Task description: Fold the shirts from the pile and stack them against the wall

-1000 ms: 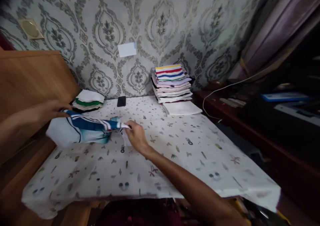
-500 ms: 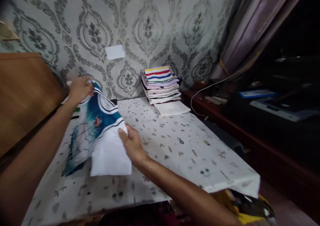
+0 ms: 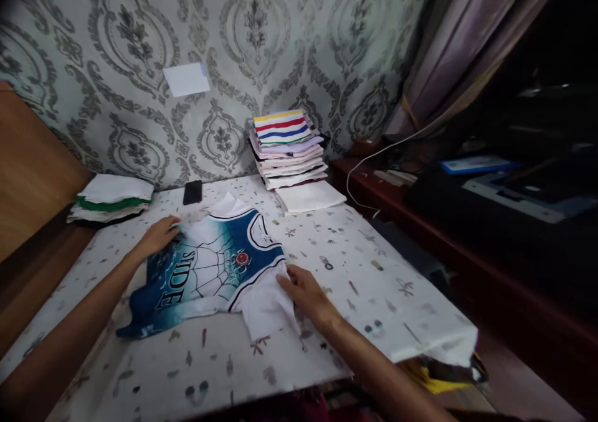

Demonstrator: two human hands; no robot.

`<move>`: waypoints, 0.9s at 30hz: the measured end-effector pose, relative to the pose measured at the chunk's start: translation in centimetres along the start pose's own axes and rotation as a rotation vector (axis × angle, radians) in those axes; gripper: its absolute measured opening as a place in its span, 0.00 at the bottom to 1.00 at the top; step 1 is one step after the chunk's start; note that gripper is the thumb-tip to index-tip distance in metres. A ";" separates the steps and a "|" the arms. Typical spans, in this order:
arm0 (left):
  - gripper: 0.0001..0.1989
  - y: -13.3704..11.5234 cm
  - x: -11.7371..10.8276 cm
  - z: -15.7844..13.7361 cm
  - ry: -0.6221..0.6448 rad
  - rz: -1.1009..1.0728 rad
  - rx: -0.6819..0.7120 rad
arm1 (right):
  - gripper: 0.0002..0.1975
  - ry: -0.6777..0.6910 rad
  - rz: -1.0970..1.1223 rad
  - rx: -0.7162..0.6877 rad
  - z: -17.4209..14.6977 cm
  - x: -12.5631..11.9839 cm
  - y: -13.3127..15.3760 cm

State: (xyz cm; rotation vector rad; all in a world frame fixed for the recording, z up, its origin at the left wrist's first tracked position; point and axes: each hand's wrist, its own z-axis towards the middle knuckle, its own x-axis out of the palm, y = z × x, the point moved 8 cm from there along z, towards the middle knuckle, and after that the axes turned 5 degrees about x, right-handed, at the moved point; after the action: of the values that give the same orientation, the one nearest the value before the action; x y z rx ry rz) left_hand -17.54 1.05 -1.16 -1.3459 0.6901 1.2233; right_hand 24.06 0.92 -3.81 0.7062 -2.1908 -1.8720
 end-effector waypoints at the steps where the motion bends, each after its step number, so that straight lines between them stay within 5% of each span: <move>1: 0.16 1.7 -0.7 -1.2 -0.024 0.025 -0.050 | 0.19 0.035 -0.044 0.000 0.0 0.2 0.0; 7: 0.19 7.0 -3.5 -9.6 -0.100 0.057 -0.310 | 0.15 0.120 -0.261 0.001 -0.5 0.8 -0.2; 13: 0.25 2.8 -1.6 -17.9 0.164 -0.161 -0.322 | 0.18 0.104 -0.176 0.094 -2.2 1.5 -0.5; 18: 0.21 -1.1 -1.7 -20.4 0.139 -0.421 -0.312 | 0.22 0.090 0.122 0.258 -3.8 2.3 -0.2; 23: 0.22 0.2 -3.2 -21.7 0.113 -0.846 -0.511 | 0.23 0.114 0.157 0.390 -5.5 1.6 0.4; 27: 0.25 1.2 -1.5 -24.4 0.330 -0.913 -0.601 | 0.23 0.246 -0.236 0.319 -6.2 0.5 -1.2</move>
State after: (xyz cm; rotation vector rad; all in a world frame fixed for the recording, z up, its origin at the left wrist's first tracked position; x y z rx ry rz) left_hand -12.64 -22.70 -4.42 -2.0629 -0.1467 0.4564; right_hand 26.57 -4.84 -3.84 1.2298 -2.3459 -1.4390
